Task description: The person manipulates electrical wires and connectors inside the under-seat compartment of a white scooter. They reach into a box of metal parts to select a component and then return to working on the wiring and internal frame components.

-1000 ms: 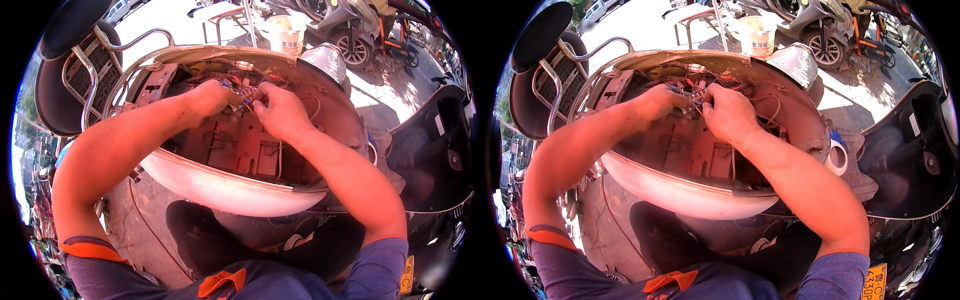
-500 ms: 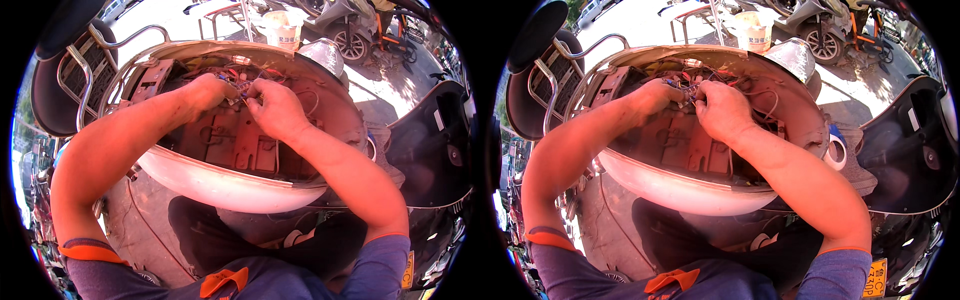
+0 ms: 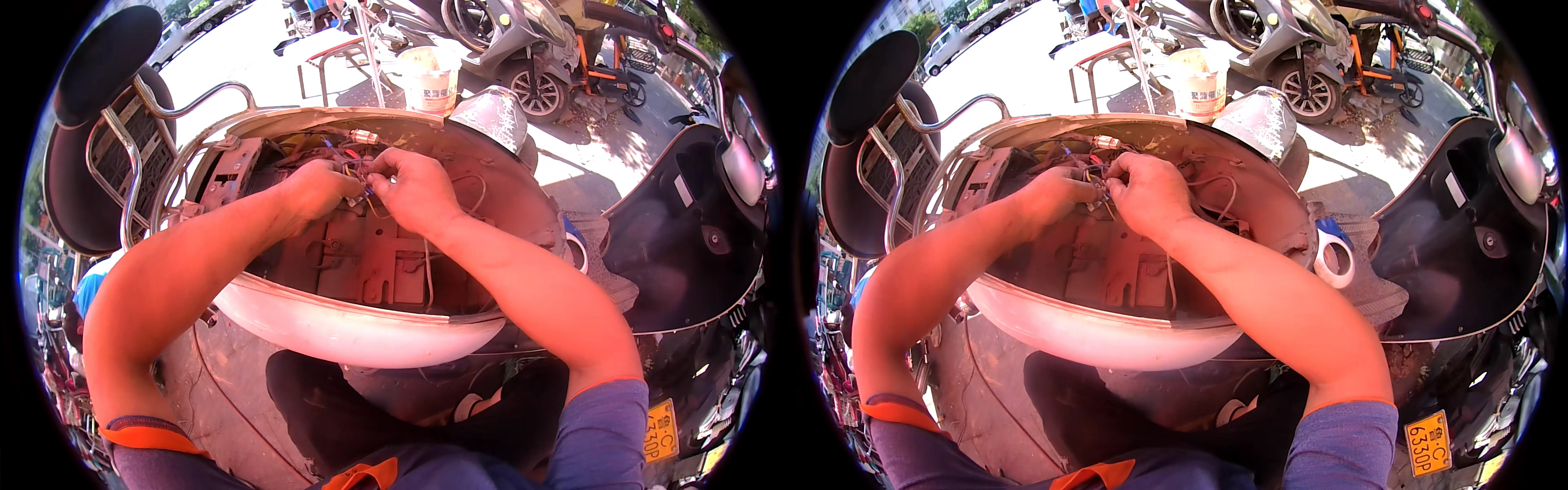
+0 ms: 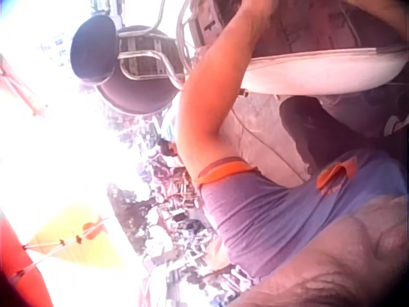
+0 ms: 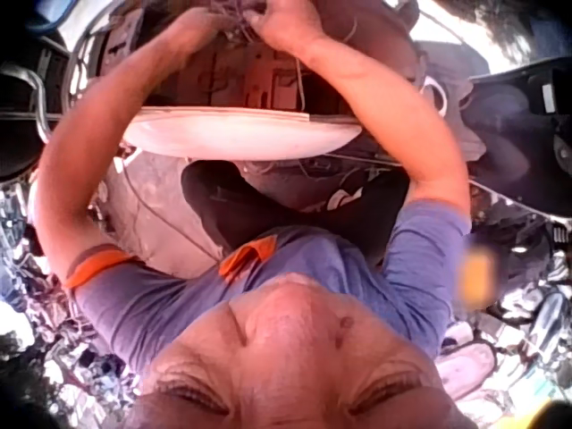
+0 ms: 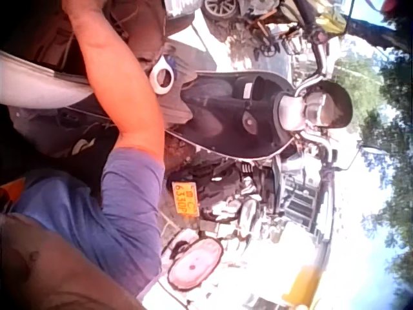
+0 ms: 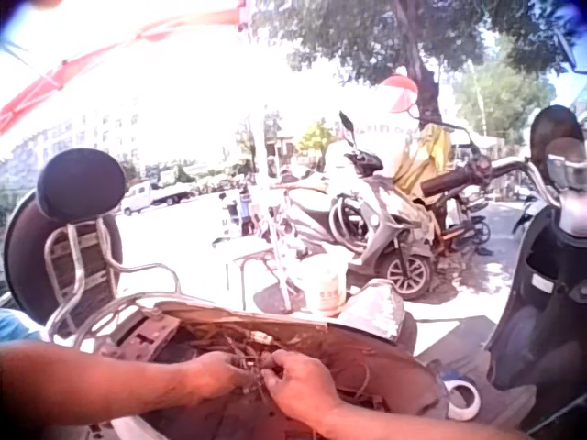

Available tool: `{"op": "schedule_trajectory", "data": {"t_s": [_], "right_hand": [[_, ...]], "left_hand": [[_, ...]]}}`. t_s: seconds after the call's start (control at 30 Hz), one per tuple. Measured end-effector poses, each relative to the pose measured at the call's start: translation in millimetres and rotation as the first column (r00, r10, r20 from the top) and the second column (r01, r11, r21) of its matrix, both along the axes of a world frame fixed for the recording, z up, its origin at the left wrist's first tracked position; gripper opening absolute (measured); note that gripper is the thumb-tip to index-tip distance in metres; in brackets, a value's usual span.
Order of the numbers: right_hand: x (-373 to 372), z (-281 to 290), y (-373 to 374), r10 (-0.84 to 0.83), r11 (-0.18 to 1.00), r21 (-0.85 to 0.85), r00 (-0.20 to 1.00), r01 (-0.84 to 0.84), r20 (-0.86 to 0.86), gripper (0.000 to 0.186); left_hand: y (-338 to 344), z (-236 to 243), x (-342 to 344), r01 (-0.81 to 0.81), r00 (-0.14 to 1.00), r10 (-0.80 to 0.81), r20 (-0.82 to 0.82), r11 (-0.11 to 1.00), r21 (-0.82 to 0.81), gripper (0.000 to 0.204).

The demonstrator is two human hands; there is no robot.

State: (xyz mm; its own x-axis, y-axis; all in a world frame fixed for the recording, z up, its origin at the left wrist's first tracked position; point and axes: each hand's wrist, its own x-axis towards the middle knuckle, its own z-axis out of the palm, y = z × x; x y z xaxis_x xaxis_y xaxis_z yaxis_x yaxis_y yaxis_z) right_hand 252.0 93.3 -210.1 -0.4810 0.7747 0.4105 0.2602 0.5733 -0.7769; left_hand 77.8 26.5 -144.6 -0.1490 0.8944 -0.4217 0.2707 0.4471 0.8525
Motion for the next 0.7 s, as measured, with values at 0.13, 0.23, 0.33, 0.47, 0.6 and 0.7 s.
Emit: {"op": "schedule_trajectory", "data": {"t_s": [0.13,0.23,0.33,0.47,0.6,0.7], "right_hand": [[-11,-1,-2,-0.02,0.994,0.105,1.0,0.021,-0.015,0.014],[-7,0,2,0.001,1.0,0.023,1.0,-0.001,0.017,0.013],[-4,3,1,0.045,0.999,-0.019,0.999,-0.044,0.016,0.012],[-1,2,3,0.057,0.998,-0.042,0.998,-0.056,0.037,0.012],[-7,-4,-1,0.03,0.999,0.044,1.0,-0.03,0.004,0.013],[-7,-6,1,0.016,1.0,0.027,1.0,-0.016,-0.004,0.014]], "left_hand": [[-6,-2,-13,0.018,1.0,-0.018,0.018,0.999,-0.038,0.017],[-6,1,-3,0.008,0.999,-0.007,0.034,0.999,-0.042,0.015],[-6,4,-1,-0.011,1.0,0.011,0.005,0.999,-0.042,0.015],[-7,13,7,-0.029,0.999,0.03,0.011,0.998,-0.064,0.016],[-9,12,2,0.007,1.0,-0.007,0.002,0.999,-0.046,0.016],[-8,14,6,-0.011,1.0,0.011,0.002,0.998,-0.056,0.016]]}}
